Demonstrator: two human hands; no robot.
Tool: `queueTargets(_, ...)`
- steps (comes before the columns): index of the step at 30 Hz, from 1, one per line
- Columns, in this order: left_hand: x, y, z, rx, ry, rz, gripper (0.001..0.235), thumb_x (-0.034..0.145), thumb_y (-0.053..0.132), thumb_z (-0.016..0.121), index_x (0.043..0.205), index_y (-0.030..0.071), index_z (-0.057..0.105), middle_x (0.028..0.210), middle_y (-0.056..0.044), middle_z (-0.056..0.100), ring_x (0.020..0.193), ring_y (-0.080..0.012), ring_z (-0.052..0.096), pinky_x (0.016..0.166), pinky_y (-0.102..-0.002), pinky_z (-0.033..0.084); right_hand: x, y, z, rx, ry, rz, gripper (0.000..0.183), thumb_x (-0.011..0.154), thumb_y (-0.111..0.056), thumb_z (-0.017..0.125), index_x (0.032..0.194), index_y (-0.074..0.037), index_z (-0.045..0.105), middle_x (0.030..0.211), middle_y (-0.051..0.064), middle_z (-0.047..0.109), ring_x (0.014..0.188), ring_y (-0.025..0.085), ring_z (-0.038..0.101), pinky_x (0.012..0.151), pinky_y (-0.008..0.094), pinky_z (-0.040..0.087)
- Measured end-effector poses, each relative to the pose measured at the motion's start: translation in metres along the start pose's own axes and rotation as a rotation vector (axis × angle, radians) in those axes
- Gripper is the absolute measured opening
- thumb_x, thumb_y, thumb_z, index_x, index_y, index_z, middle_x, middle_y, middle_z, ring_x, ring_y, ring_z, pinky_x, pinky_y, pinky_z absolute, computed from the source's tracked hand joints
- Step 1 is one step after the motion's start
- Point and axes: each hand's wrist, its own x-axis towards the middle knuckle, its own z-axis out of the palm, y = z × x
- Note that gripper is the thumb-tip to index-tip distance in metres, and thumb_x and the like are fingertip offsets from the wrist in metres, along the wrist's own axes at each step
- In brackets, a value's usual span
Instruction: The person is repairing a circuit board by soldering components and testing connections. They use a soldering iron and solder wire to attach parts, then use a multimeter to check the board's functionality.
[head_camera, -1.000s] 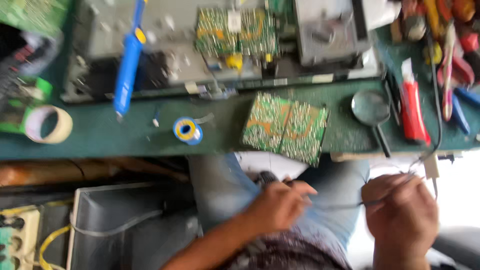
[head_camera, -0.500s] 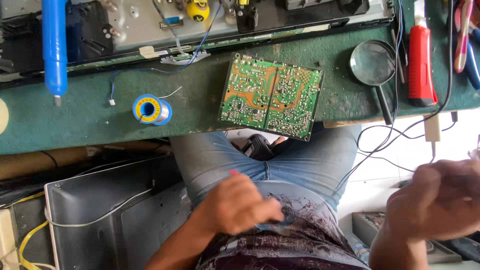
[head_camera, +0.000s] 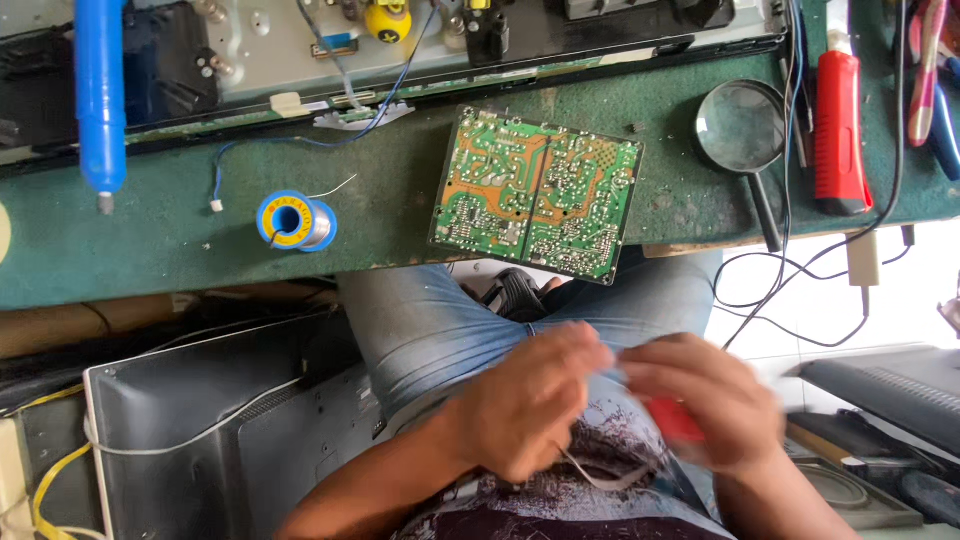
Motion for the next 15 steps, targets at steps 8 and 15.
queueTargets(8,-0.019,-0.012,-0.04,0.59,0.224,-0.272,0.026,0.108,0.014,0.063,0.133,0.016,0.071,0.123,-0.013,0.068,0.091,-0.0257,0.068,0.086,-0.042,0.059,0.014,0.003,0.01,0.461,0.658,0.453,0.009,0.104,-0.006,0.055,0.111,-0.009,0.05,0.091,0.02,0.056,0.067,0.029,0.063,0.06,0.037,0.061)
queueTargets(15,0.05,-0.009,-0.091,0.941,0.238,-0.488,0.081,0.096,0.058,0.08,0.148,0.001,0.056,0.14,-0.02,0.068,0.132,-0.0394,0.068,0.116,-0.05,0.057,0.049,-0.002,0.031,0.519,0.418,0.418,0.022,0.111,-0.021,0.054,0.118,-0.001,0.056,0.1,0.022,0.068,0.1,0.032,0.074,0.101,0.04,0.059)
